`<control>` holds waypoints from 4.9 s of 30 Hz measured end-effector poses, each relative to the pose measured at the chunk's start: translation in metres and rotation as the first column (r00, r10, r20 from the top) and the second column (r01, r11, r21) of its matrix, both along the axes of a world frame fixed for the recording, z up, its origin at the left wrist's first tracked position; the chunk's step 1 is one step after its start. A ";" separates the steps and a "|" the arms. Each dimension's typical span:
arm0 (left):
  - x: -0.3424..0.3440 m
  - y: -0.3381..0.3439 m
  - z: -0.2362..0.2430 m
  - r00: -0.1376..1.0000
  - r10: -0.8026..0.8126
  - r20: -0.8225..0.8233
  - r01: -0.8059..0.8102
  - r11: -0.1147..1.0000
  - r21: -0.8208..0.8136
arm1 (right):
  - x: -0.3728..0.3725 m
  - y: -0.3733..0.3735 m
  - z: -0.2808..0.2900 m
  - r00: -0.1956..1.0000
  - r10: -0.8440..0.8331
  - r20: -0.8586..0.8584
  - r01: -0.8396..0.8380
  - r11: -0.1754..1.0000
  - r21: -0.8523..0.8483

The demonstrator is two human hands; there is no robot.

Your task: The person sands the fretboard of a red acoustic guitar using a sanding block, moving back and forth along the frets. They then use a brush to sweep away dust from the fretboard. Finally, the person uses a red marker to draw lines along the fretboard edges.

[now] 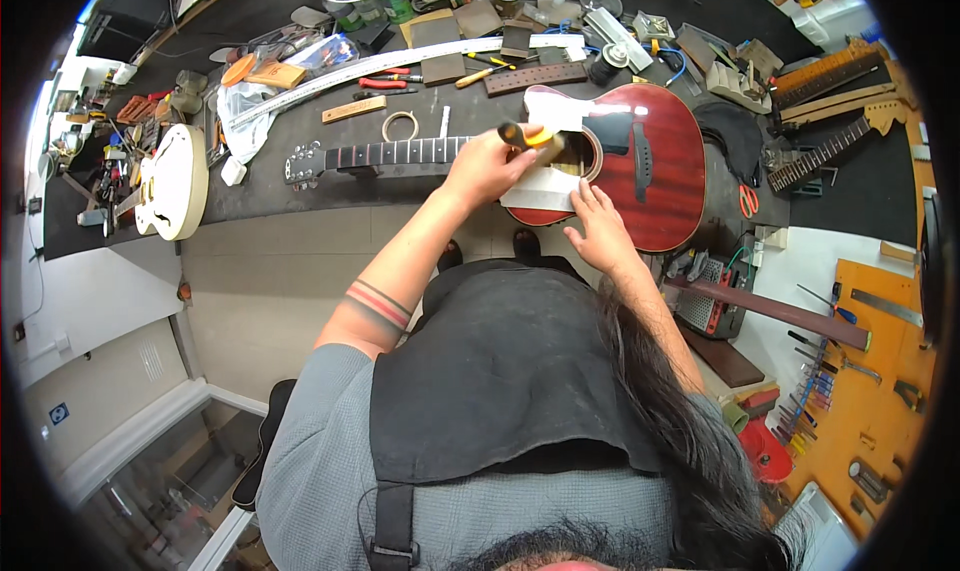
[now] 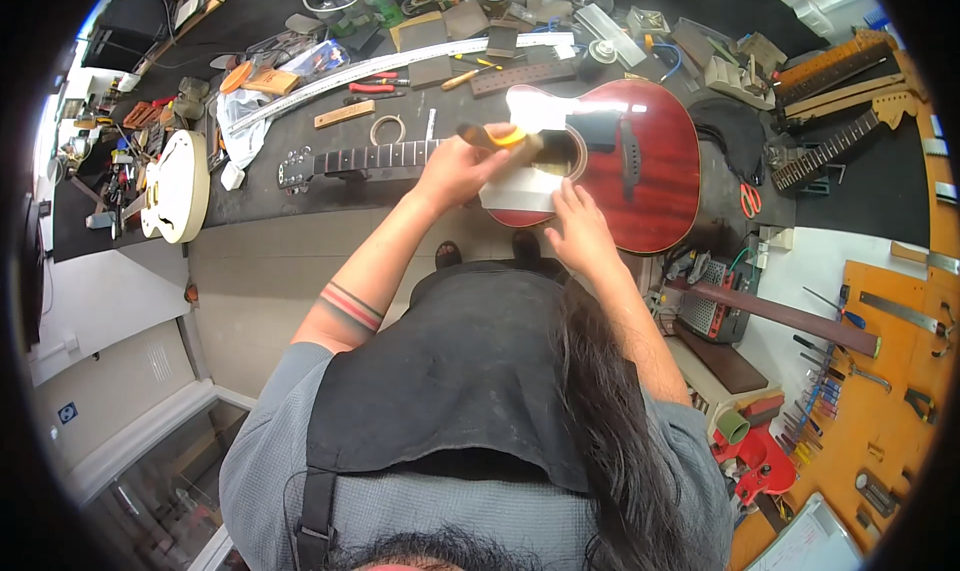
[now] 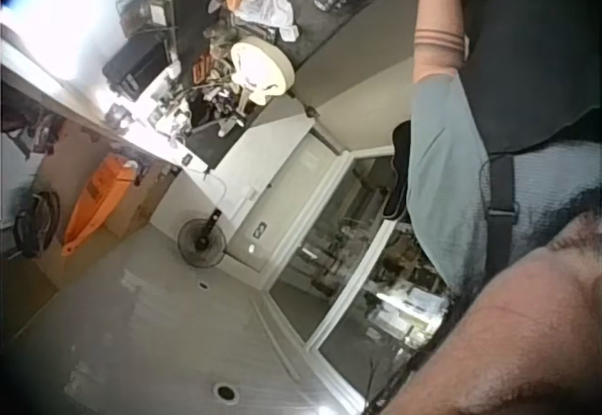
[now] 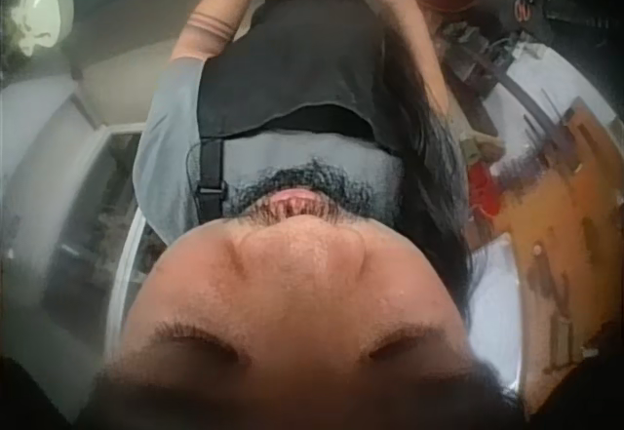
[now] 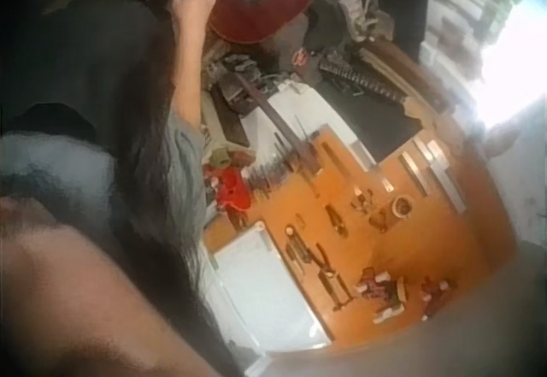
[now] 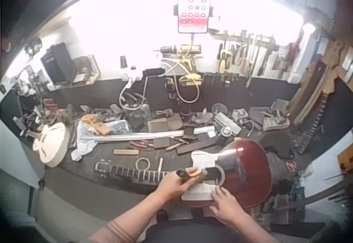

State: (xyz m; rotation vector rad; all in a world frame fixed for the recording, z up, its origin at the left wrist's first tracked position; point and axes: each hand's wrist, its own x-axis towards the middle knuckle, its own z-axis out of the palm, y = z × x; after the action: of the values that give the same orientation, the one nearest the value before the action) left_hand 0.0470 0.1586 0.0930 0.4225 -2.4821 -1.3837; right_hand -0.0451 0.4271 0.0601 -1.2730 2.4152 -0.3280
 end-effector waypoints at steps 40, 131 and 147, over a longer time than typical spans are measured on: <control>0.064 -0.026 -0.029 0.762 0.647 -0.004 -0.440 0.514 -0.736 | -0.078 0.026 0.002 0.909 0.396 0.134 -0.368 0.910 -0.190; -0.088 -0.190 -0.133 0.420 0.073 0.905 0.613 0.713 -0.342 | 0.339 0.245 -0.485 0.792 -0.482 0.375 -0.227 0.337 0.914; 0.031 -0.325 -0.039 0.959 -0.106 0.263 0.011 0.940 0.341 | 0.396 0.084 -0.501 0.744 -0.612 0.267 0.127 0.522 0.844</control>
State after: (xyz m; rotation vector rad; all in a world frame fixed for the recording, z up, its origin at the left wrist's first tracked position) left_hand 0.0782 -0.1662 0.0542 0.6591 -2.4839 -1.9045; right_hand 0.3512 0.5112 -0.4413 -0.1531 1.8990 0.2523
